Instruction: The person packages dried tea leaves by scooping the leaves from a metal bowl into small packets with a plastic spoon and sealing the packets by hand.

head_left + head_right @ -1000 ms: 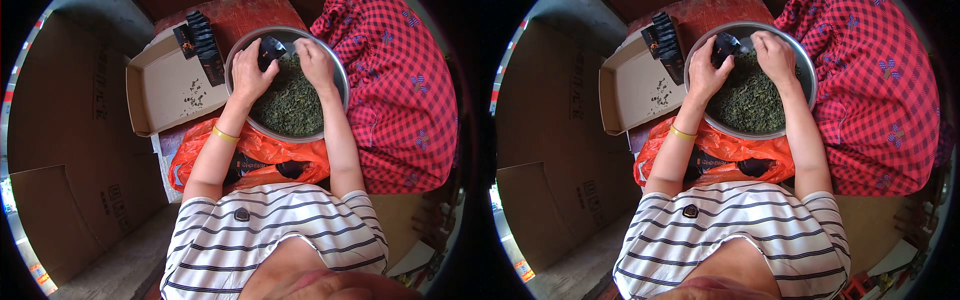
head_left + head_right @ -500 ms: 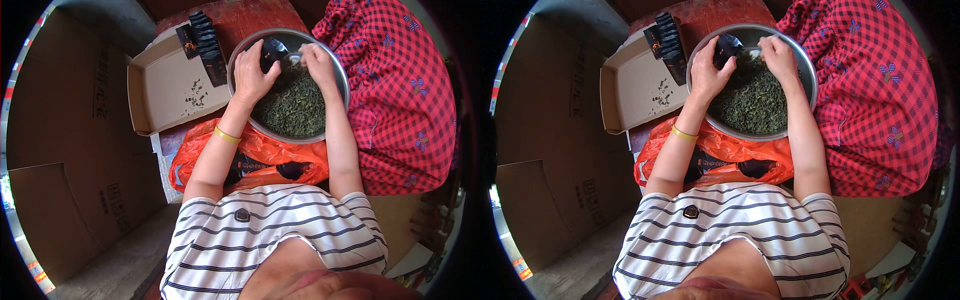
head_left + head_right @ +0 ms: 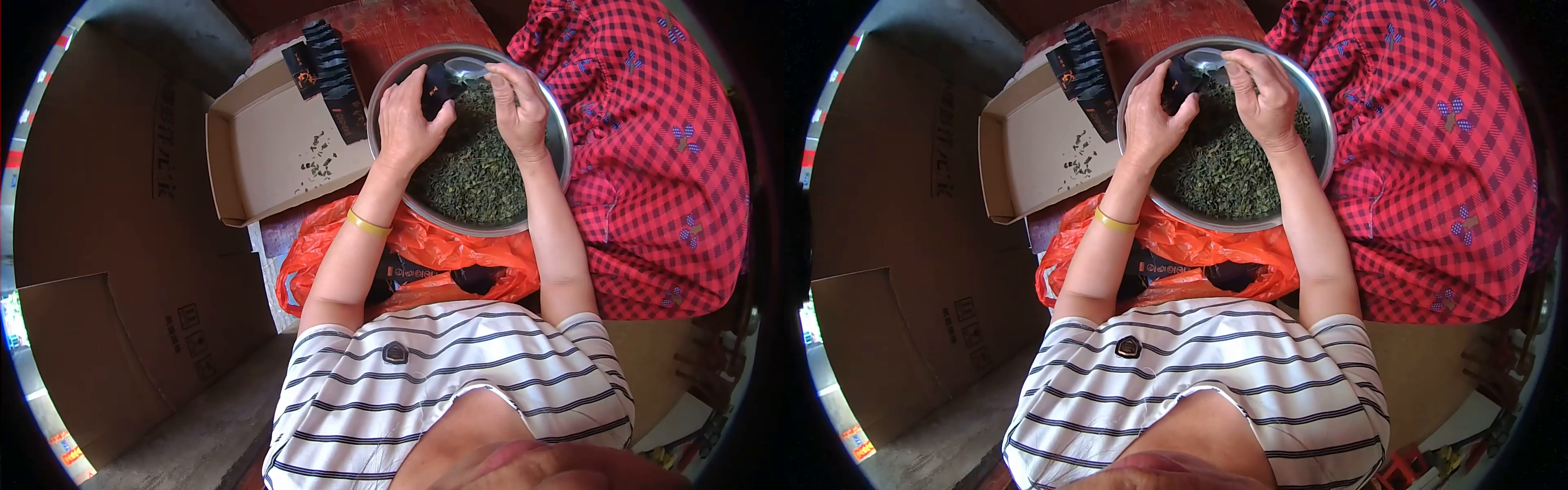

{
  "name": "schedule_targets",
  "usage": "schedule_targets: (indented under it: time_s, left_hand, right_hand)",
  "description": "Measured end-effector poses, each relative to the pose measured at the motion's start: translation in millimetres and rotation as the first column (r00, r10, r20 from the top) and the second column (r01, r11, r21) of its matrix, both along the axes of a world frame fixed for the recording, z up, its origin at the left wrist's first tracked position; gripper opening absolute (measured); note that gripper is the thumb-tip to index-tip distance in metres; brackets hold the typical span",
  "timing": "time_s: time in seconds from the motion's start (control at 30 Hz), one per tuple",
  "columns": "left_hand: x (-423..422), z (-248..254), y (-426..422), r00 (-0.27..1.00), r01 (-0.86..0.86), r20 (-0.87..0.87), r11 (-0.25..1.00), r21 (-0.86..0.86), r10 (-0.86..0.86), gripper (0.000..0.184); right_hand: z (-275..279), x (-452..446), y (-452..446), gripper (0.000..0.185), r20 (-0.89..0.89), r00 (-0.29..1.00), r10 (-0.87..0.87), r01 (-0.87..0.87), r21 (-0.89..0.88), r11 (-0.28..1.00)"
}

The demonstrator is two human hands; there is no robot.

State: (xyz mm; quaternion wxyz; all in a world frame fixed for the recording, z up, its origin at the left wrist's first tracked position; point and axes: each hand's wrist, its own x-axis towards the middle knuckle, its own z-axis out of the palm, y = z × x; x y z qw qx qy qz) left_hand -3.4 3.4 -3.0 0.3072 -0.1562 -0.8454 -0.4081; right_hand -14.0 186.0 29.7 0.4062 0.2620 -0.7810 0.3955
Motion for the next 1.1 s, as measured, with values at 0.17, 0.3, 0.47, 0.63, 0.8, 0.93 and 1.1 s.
schedule_targets:
  time_s: [0.17, 0.3, 0.47, 0.63, 0.8, 0.93, 1.1]
  left_hand:
    - [2, 0, -1, 1.0, 0.02, 0.024, 1.0, -0.001, -0.02, 0.061]
    - [1, -1, 0, 1.0, 0.007, 0.026, 1.0, -0.005, -0.006, 0.06]
    - [2, 1, 0, 1.0, -0.01, -0.014, 0.998, 0.057, 0.011, 0.06]
    - [-2, 1, -1, 0.994, -0.01, -0.109, 0.994, 0.11, 0.022, 0.059]
    - [0, 1, -1, 0.992, -0.012, -0.124, 0.995, 0.096, 0.024, 0.06]
    - [0, 1, -1, 0.997, -0.015, -0.078, 0.995, 0.097, 0.023, 0.06]
    - [1, 0, 0, 1.0, -0.01, -0.003, 0.999, 0.048, 0.01, 0.061]
  right_hand:
    - [5, 6, -9, 0.012, -0.012, 1.0, -0.022, 0.024, 0.195, 0.98]
    - [-7, 0, -4, 0.015, 0.086, 0.996, 0.016, -0.011, -0.067, 0.998]
    - [-17, -10, 7, 0.025, 0.351, 0.921, -0.167, 0.176, 0.007, 0.984]
    - [-18, -1, -4, 0.028, 0.675, 0.676, -0.295, -0.048, 0.44, 0.897]
    - [-28, -11, 2, 0.03, 0.738, 0.653, -0.169, -0.07, 0.281, 0.957]
    - [-32, -26, 22, 0.033, 0.737, 0.673, -0.069, 0.111, -0.009, 0.994]
    - [-19, -21, 20, 0.031, 0.42, 0.894, 0.157, 0.053, -0.447, 0.893]
